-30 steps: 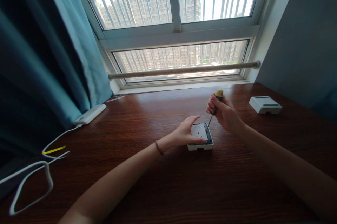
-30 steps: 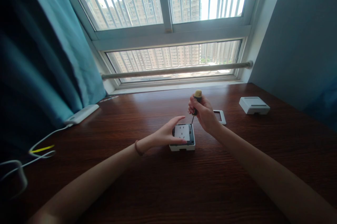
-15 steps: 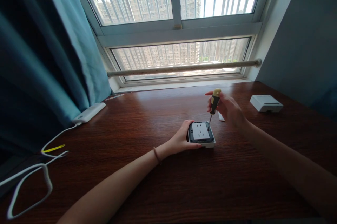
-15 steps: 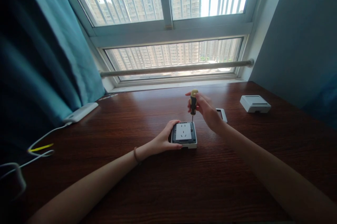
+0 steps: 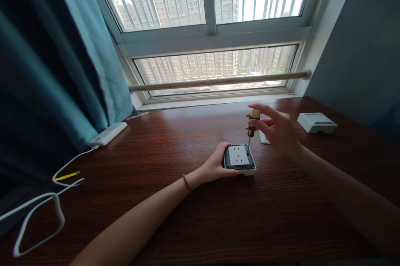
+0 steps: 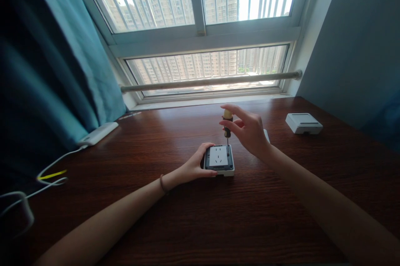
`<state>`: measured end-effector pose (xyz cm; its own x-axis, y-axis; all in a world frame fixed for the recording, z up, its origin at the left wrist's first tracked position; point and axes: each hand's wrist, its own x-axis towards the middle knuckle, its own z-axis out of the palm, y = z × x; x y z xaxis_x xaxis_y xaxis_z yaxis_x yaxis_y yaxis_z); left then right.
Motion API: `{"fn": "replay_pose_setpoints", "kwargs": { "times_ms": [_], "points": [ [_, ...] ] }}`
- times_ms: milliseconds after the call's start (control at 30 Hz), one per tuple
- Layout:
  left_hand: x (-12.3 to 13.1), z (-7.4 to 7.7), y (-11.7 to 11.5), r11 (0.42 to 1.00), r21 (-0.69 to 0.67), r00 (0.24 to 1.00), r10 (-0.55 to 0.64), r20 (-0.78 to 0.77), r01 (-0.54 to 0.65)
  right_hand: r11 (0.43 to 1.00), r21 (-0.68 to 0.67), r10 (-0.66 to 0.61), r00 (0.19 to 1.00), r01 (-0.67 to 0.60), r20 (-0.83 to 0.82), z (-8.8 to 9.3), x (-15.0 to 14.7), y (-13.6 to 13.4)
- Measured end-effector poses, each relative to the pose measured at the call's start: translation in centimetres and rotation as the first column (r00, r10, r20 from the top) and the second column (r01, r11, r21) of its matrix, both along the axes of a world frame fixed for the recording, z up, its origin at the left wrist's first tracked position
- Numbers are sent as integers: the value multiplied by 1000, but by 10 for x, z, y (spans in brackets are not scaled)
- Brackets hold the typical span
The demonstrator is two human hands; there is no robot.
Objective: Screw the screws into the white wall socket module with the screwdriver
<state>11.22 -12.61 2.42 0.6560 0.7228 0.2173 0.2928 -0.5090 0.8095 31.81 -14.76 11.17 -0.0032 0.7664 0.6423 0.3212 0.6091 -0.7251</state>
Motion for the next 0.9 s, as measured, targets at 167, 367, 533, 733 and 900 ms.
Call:
{"fn": "replay_pose_setpoints", "kwargs": {
  "times_ms": [167,367,533,733,900],
  "points": [
    [0,-1,1,1000,-9,1000,-7,7,7,993,-15,115,986,-114,119,7,4,-2],
    [0,-1,0,1000,-30,1000,-3,9,3,997,65,-40,995,34,95,5,4,1],
    [0,-2,0,1000,-1,1000,1,-2,-1,974,156,-178,980,164,84,1,3,1],
    [-1,0,1,1000,-2,1000,-9,-7,9,966,194,-194,975,171,107,2,2,-1],
    [-1,0,1,1000,-10,1000,-19,-3,19,965,211,-200,959,157,202,0,1,1]
  ]
}}
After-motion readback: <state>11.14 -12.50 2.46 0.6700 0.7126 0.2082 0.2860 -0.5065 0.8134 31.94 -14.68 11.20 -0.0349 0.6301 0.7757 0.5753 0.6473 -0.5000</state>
